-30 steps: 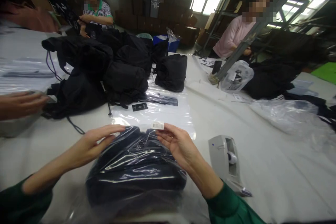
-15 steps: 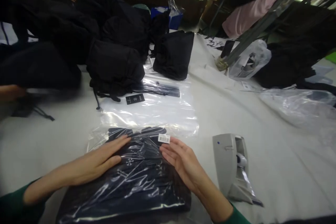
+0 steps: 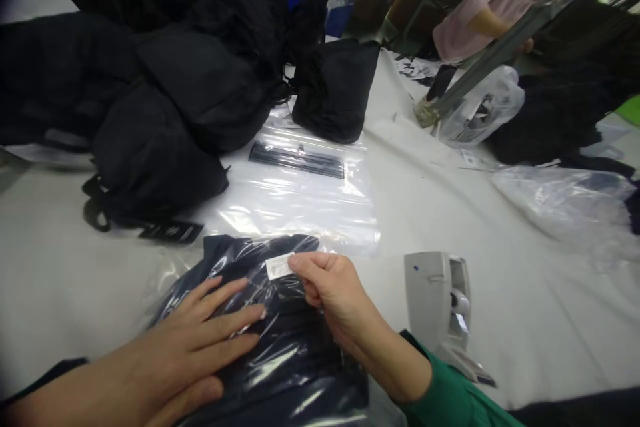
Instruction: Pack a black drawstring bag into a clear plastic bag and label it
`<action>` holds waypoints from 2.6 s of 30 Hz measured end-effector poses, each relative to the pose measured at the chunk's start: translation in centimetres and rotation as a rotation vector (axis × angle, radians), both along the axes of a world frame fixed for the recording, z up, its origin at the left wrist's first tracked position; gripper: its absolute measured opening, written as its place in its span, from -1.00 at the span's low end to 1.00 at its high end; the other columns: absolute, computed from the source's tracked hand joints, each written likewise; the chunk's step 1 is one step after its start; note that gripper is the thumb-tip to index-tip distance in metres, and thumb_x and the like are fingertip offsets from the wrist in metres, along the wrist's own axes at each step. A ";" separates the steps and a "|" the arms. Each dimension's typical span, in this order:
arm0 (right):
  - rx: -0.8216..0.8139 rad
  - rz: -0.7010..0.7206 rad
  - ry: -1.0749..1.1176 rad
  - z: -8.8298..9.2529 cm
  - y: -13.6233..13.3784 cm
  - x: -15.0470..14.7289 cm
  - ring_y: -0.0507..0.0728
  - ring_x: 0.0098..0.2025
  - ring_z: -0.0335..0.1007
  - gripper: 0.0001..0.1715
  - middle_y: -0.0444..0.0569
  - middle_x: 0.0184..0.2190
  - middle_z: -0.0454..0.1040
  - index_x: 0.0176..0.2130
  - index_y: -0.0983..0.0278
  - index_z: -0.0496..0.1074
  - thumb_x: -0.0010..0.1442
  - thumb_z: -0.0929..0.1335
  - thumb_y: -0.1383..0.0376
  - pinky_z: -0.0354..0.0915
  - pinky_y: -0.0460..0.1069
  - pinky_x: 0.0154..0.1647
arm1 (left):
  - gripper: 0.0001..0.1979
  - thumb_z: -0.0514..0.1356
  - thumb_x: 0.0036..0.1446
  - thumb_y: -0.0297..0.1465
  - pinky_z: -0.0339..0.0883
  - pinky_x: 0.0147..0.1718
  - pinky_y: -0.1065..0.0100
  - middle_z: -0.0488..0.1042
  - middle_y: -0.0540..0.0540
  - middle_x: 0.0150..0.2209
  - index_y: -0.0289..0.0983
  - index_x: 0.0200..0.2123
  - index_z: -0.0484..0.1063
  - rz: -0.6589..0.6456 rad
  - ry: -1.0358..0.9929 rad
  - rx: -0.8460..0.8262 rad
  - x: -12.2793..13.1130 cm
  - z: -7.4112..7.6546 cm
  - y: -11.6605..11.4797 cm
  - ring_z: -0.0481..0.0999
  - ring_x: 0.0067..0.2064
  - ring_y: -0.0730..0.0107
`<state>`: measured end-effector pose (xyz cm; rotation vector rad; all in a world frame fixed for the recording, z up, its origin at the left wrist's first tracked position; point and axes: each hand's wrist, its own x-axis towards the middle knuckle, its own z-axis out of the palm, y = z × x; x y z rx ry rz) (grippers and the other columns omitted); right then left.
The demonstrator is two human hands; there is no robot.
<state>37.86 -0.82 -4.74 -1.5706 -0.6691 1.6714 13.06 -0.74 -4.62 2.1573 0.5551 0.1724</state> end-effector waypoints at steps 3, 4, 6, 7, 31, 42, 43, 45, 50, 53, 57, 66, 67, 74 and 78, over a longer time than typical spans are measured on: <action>-0.015 -0.011 0.020 0.2 0.5 -1.1 -0.09 -0.63 -0.16 -0.62 -0.30 -0.73 0.09 -0.56 0.32 0.41 -0.05 0.54 0.12 -0.19 -0.10 -0.63 | -0.43 0.15 0.26 -0.26 -0.14 0.21 -0.41 0.05 0.00 0.36 0.09 0.31 0.10 -0.013 0.049 0.030 -0.8 -0.3 0.2 -0.10 0.37 -0.22; -0.017 -0.020 0.029 0.2 0.7 -1.3 -0.09 -0.63 -0.12 -0.62 -0.29 -0.72 0.12 -0.56 0.32 0.41 -0.04 0.54 0.13 -0.15 -0.11 -0.63 | -0.41 0.13 0.28 -0.24 -0.07 0.22 -0.37 -0.05 0.00 0.38 0.11 0.32 0.04 -0.026 0.079 0.019 -1.2 -0.7 0.3 -0.10 0.38 -0.20; -0.029 -0.046 0.060 0.3 0.9 -1.7 -0.09 -0.62 0.00 -0.64 -0.25 -0.69 0.20 -0.55 0.33 0.42 -0.04 0.54 0.15 -0.02 -0.14 -0.60 | -0.39 0.08 0.31 -0.19 0.04 0.23 -0.27 -0.25 0.01 0.41 0.15 0.35 -0.09 -0.029 0.139 -0.006 -1.8 -1.5 0.5 -0.13 0.38 -0.16; -0.040 -0.064 0.079 0.3 1.0 -1.9 -0.08 -0.59 0.08 -0.66 -0.23 -0.66 0.26 -0.52 0.33 0.44 -0.04 0.54 0.16 0.06 -0.14 -0.56 | -0.38 0.06 0.31 -0.17 0.05 0.23 -0.25 -0.32 0.01 0.41 0.16 0.35 -0.13 -0.015 0.157 -0.013 -2.0 -1.9 0.6 -0.15 0.39 -0.15; -0.280 -0.048 -0.031 -1.0 1.6 -4.3 -0.12 -0.68 -0.10 -0.66 -0.30 -0.74 0.12 -0.61 0.30 0.29 -0.07 0.48 0.23 -0.16 -0.15 -0.67 | -0.05 0.11 -0.07 0.28 -0.26 0.22 -0.41 -0.35 -0.25 0.41 0.14 0.34 -0.07 -0.049 0.288 -0.201 -2.3 -3.2 3.2 -0.34 0.37 -0.33; -0.309 0.014 -0.180 -0.8 1.8 -4.9 -0.12 -0.75 -0.09 -0.64 -0.28 -0.78 0.14 -0.67 0.28 0.24 0.05 0.39 0.31 -0.13 -0.15 -0.72 | -0.08 0.17 -0.06 0.23 -0.34 0.18 -0.50 -0.44 -0.16 0.41 0.21 0.33 -0.08 -0.062 0.228 -0.128 -2.3 -2.5 3.6 -0.43 0.35 -0.39; -0.308 0.018 -0.195 -0.7 1.8 -4.9 -0.12 -0.75 -0.08 -0.65 -0.28 -0.78 0.15 -0.67 0.28 0.25 0.06 0.39 0.32 -0.12 -0.15 -0.72 | -0.07 0.20 -0.06 0.21 -0.36 0.18 -0.50 -0.42 -0.13 0.42 0.20 0.34 -0.09 -0.064 0.198 -0.094 -2.2 -2.4 3.7 -0.44 0.35 -0.39; -0.317 0.033 -0.220 -0.8 1.8 -5.0 -0.11 -0.75 -0.06 -0.66 -0.28 -0.78 0.15 -0.66 0.28 0.26 0.08 0.37 0.33 -0.11 -0.16 -0.72 | -0.02 0.21 -0.04 0.19 -0.39 0.20 -0.48 -0.33 -0.09 0.43 0.13 0.36 -0.15 -0.091 0.158 -0.055 -1.9 -2.2 4.0 -0.44 0.36 -0.37; -0.274 0.300 -0.528 -2.3 1.9 -4.0 -0.05 -0.76 0.03 -0.62 -0.23 -0.80 0.18 -0.65 0.27 0.32 0.15 0.34 0.26 -0.01 -0.12 -0.72 | -0.01 0.12 0.01 0.22 -0.38 0.21 -0.48 -0.17 -0.11 0.42 -0.01 0.39 -0.21 -0.182 0.179 -0.110 -1.7 -2.5 4.5 -0.35 0.38 -0.37; 0.003 0.579 -0.934 -2.9 2.1 -2.6 0.04 -0.64 0.28 -0.74 -0.12 -0.69 0.38 -0.58 0.28 0.45 0.11 0.39 0.29 0.17 -0.08 -0.60 | -0.03 0.11 0.01 0.23 -0.37 0.20 -0.50 -0.16 -0.10 0.42 0.01 0.38 -0.16 -0.195 0.216 -0.137 -1.8 -2.5 4.6 -0.31 0.37 -0.41; 0.461 0.852 -1.096 -1.2 1.7 -1.9 0.24 -0.19 0.50 -0.74 0.11 -0.25 0.59 -0.20 0.31 0.58 0.26 0.33 0.22 0.38 0.11 -0.12 | -0.01 0.17 -0.03 0.21 -0.32 0.22 -0.46 -0.16 -0.11 0.42 0.04 0.38 -0.15 -0.167 0.214 -0.135 -1.7 -2.4 4.6 -0.26 0.37 -0.40; 0.229 0.980 -0.804 0.0 -1.7 2.6 0.27 0.39 -0.08 -0.34 0.02 0.35 0.09 0.33 0.20 0.16 0.38 0.15 -0.02 -0.23 0.30 0.40 | -0.27 0.08 0.20 0.05 -0.30 0.33 -0.19 -0.02 -0.08 0.40 0.01 0.36 -0.03 0.069 0.156 -0.147 -5.9 -6.9 3.6 -0.13 0.41 -0.05; 0.213 0.812 -0.862 -0.7 -2.5 4.0 0.30 0.37 -0.04 -0.30 0.05 0.34 0.13 0.28 0.21 0.25 0.33 0.18 -0.09 -0.19 0.30 0.40 | -0.34 0.08 0.22 0.03 -0.27 0.33 -0.17 0.01 -0.07 0.39 0.01 0.33 0.06 0.228 0.143 -0.141 -7.0 -7.7 3.1 -0.11 0.41 -0.03; -0.265 -0.009 -0.229 -2.2 -7.0 5.1 0.39 0.10 0.40 -0.31 0.19 -0.01 0.53 -0.10 0.27 0.57 0.14 0.31 -0.22 0.33 0.24 0.12 | -0.27 -0.09 0.22 0.14 0.44 0.00 0.06 0.35 -0.30 0.20 -0.21 0.28 0.07 1.050 -0.023 -0.969 -8.0 -8.8 -1.4 0.46 0.13 0.03; -0.217 -0.020 0.043 -1.2 -8.0 2.5 0.32 -0.17 0.56 -0.48 0.12 -0.28 0.61 -0.21 0.31 0.57 0.06 0.44 -0.07 0.41 0.18 -0.02 | -0.33 0.14 0.16 0.01 0.35 0.12 0.17 0.47 -0.29 0.09 -0.30 0.18 0.22 0.893 -0.206 -1.155 -5.3 -6.9 -2.7 0.49 0.10 0.07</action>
